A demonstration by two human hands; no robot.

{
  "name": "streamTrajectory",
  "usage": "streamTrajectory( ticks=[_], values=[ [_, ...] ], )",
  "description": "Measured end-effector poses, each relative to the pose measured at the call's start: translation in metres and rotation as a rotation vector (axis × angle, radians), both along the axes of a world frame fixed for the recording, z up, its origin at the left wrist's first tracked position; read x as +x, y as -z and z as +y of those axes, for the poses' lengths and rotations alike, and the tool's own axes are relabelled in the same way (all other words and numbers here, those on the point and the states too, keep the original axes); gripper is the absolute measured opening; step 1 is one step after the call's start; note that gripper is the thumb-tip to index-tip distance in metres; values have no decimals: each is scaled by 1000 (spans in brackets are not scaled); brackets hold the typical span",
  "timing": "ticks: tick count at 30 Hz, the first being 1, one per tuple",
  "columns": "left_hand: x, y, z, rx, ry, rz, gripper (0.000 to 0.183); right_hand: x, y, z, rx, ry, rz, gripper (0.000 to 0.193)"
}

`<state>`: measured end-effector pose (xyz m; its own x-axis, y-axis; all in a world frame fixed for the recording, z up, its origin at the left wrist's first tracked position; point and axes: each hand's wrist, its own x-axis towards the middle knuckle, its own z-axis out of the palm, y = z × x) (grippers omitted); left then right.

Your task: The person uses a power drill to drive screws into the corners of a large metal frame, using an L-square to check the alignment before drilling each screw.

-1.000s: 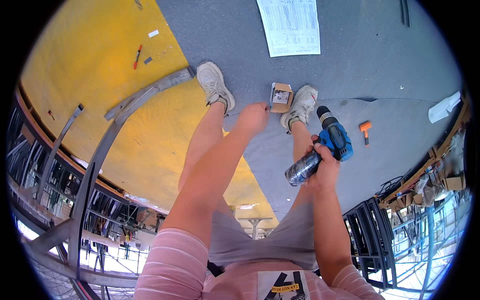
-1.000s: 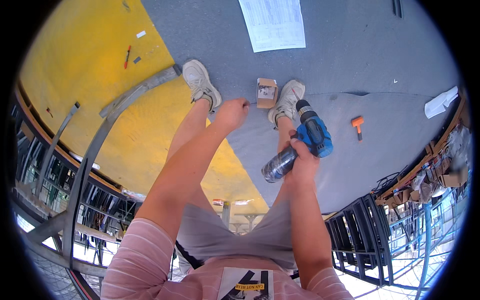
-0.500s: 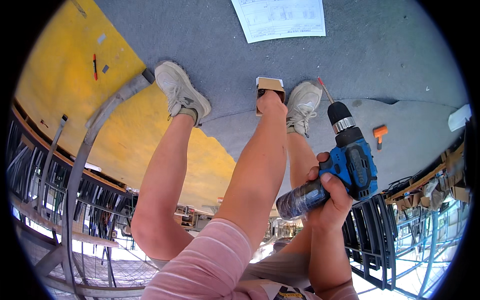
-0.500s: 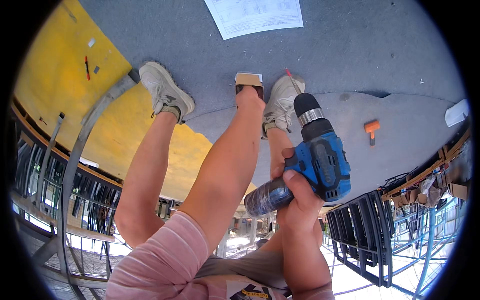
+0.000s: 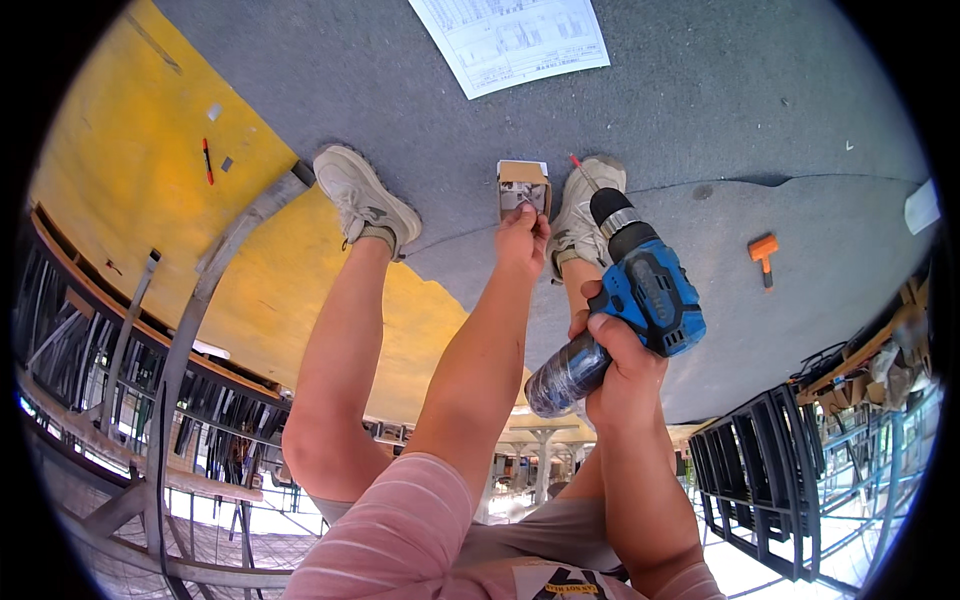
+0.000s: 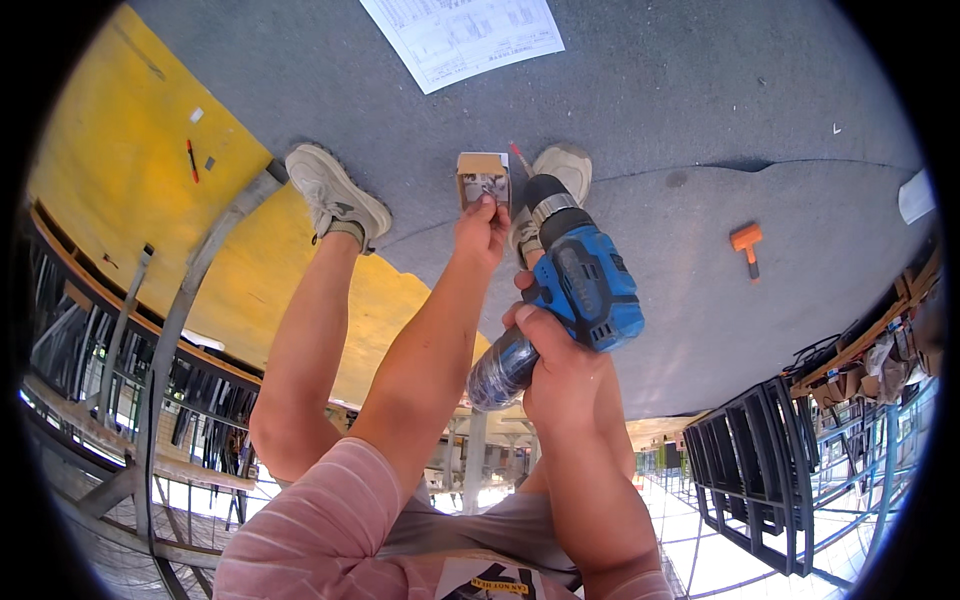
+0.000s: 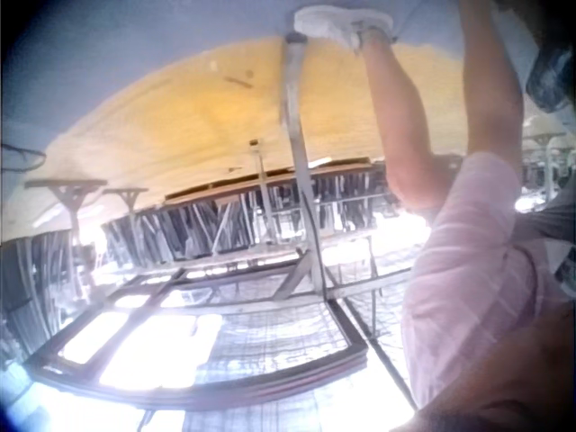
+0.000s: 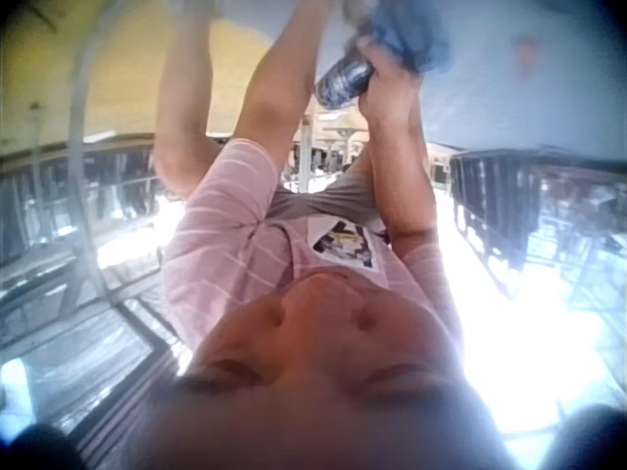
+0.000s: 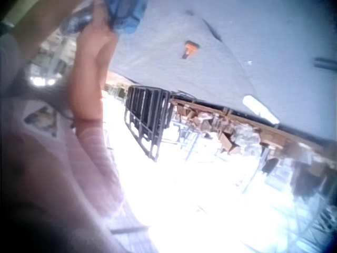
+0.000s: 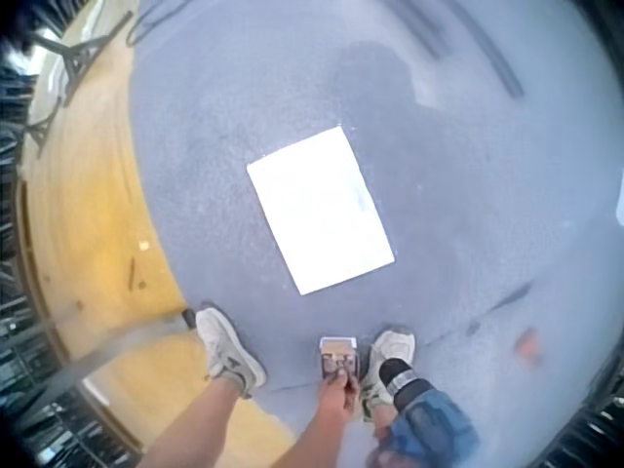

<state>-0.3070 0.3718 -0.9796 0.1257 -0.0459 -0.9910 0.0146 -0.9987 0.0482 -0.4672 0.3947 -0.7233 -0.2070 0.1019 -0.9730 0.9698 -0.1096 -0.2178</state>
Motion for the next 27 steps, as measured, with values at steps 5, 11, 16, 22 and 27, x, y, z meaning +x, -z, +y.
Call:
streamTrajectory(
  ticks=[5,11,16,22,27],
  values=[
    [16,-5,-20,92,51,50,17,0,6,0,13,38,6,41],
    [18,-19,-55,318,-48,570,17,0,9,-10,66,67,-7,38],
    [0,-28,-97,439,27,925,19,8,14,-8,34,57,-15,41],
    [-7,-17,-131,445,754,752,17,15,12,-21,73,30,-5,41],
    [0,5,-99,-55,1455,543,24,23,16,-25,105,-95,-55,36]
  ],
)
